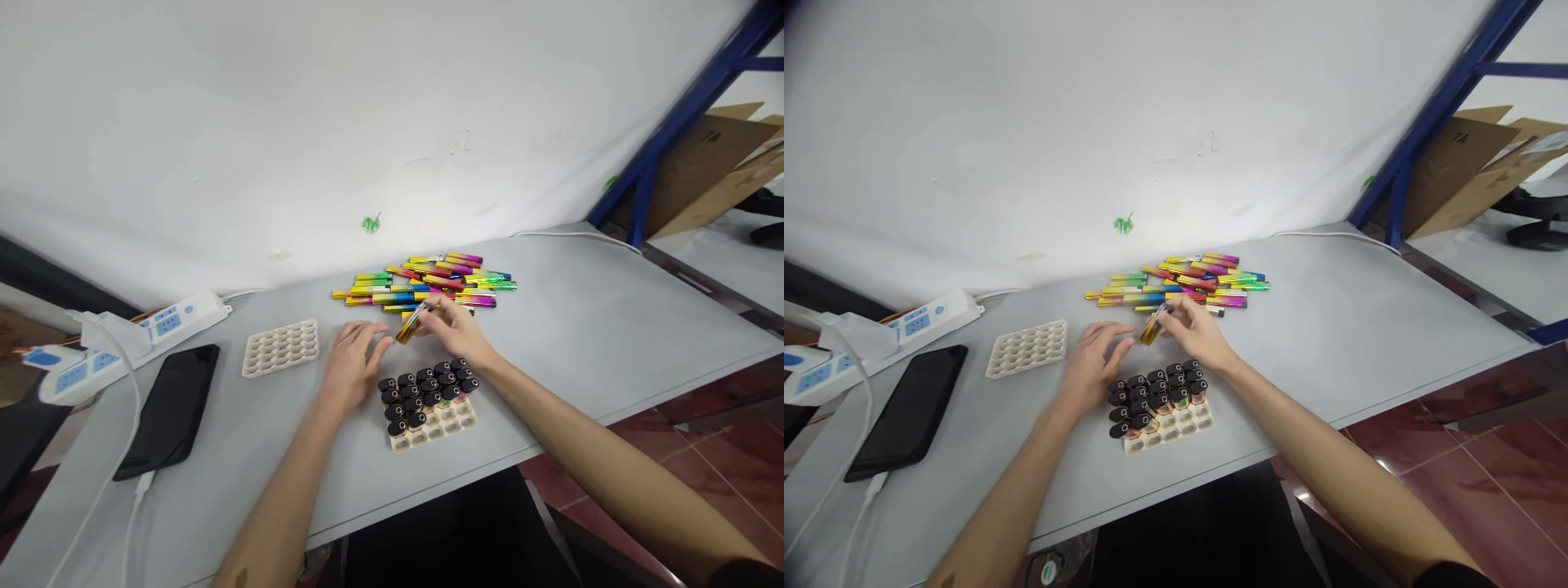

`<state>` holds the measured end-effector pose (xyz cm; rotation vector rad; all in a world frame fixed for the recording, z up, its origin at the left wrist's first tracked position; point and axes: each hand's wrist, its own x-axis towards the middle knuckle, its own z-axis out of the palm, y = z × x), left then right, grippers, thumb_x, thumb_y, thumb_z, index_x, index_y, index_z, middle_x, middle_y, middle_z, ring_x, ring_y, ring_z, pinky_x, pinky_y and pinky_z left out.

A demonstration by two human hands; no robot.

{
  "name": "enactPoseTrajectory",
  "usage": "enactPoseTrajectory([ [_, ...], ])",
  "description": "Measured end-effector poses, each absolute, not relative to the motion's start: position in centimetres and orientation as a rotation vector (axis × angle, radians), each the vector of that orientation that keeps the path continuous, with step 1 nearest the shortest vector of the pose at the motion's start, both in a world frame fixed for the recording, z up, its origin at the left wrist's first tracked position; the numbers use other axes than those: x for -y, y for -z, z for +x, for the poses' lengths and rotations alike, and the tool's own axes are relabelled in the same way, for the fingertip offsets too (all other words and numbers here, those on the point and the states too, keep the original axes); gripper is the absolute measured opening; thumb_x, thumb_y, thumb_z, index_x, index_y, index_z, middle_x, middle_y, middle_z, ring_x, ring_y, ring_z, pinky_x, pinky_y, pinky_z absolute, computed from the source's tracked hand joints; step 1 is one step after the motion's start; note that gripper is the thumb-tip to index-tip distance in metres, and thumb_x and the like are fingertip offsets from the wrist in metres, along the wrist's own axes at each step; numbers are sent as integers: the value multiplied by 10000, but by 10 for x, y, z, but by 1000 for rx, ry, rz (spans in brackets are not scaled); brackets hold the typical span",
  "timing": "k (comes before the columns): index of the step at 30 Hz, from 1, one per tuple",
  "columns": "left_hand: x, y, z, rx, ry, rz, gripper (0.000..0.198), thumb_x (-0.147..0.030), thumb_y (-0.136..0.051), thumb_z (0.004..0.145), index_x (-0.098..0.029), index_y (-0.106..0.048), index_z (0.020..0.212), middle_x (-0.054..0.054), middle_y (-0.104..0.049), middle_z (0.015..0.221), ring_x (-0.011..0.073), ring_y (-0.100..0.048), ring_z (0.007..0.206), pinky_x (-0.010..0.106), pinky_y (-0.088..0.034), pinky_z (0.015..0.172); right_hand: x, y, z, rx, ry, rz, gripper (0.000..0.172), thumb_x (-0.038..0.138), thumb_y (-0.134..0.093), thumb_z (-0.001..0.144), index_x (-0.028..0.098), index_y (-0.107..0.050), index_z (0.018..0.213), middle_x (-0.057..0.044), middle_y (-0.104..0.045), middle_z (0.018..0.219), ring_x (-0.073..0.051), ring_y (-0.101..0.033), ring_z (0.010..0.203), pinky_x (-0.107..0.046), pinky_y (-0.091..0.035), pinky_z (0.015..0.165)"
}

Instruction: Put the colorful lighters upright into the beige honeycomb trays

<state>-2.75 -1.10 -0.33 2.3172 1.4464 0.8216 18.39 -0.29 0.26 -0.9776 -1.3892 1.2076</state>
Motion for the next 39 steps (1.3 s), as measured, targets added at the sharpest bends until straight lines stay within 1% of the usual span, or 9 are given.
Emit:
enactPoseTrajectory([
  [3, 8, 7, -30, -1516, -780, 2344, 234, -305, -483, 969, -210, -618, 1134, 70, -687, 1191, 265, -505, 1271, 445, -408, 1086, 2, -7, 188, 1144, -1214, -951, 238, 465, -555, 925, 259, -455, 988, 55, -638, 688, -124, -609, 566, -286, -532, 574],
  [5, 7, 8, -31, -1538, -732, 2345, 235, -289, -484, 960, -201, -612, 1137, 75, -677, 1231, 274, -484, 1306, 461, -392, 1111, 0, -9, 192, 1066, -1193, -951, 235, 474, -559, 922, 276, -446, 980, 90, -549, 612, -96, -495, 434, -220, -409, 413],
  [7, 6, 9, -31, -1545, -682, 2339, 242, -281, -488, 953, -193, -608, 1143, 82, -660, 1271, 280, -486, 1308, 473, -389, 1120, -1, -11, 196, 1012, -1210, -941, 236, 476, -584, 907, 277, -465, 955, 100, -481, 585, -68, -369, 375, -189, -263, 351],
  [11, 6, 8, -31, -1537, -638, 2330, 245, -276, -492, 944, -189, -607, 1142, 87, -644, 1303, 278, -496, 1302, 481, -397, 1119, -4, -11, 201, 926, -1354, -918, 386, 597, -499, 909, 224, -532, 813, 80, -382, 511, -57, -253, 366, -208, -158, 368],
  [13, 6, 7, -32, -1528, -637, 2330, 243, -277, -488, 945, -187, -608, 1136, 88, -644, 1304, 276, -488, 1312, 478, -395, 1123, -5, -10, 201, 887, -1410, -926, 509, 650, -428, 911, 208, -492, 666, 74, -319, 466, -58, -225, 358, -221, -142, 373],
  [16, 6, 7, -33, -1518, -636, 2337, 235, -279, -487, 944, -190, -614, 1121, 87, -641, 1306, 273, -488, 1313, 481, -389, 1128, -6, -10, 201, 827, -1442, -957, 534, 601, -404, 925, 210, -405, 560, 72, -265, 425, -58, -179, 348, -224, -120, 371],
  [20, 6, 8, -34, -1508, -644, 2348, 229, -287, -482, 948, -197, -618, 1107, 86, -633, 1313, 273, -493, 1303, 484, -393, 1122, -7, -10, 201, 759, -1415, -986, 473, 503, -366, 940, 221, -377, 560, 71, -255, 405, -66, -151, 335, -221, -109, 354],
  [31, 7, 7, -34, -1505, -641, 2339, 221, -291, -484, 946, -207, -622, 1098, 76, -637, 1312, 271, -484, 1314, 485, -395, 1119, -7, -8, 202, 788, -1334, -1055, 516, 621, -418, 905, 226, -371, 577, 78, -257, 416, -67, -161, 357, -219, -122, 360],
  [39, 6, 9, -35, -1491, -658, 2360, 212, -280, -492, 941, -207, -628, 1085, 80, -642, 1303, 278, -494, 1302, 493, -411, 1105, -7, -5, 201, 805, -1275, -1080, 449, 515, -384, 925, 226, -376, 581, 73, -262, 414, -72, -158, 358, -211, -129, 359],
])
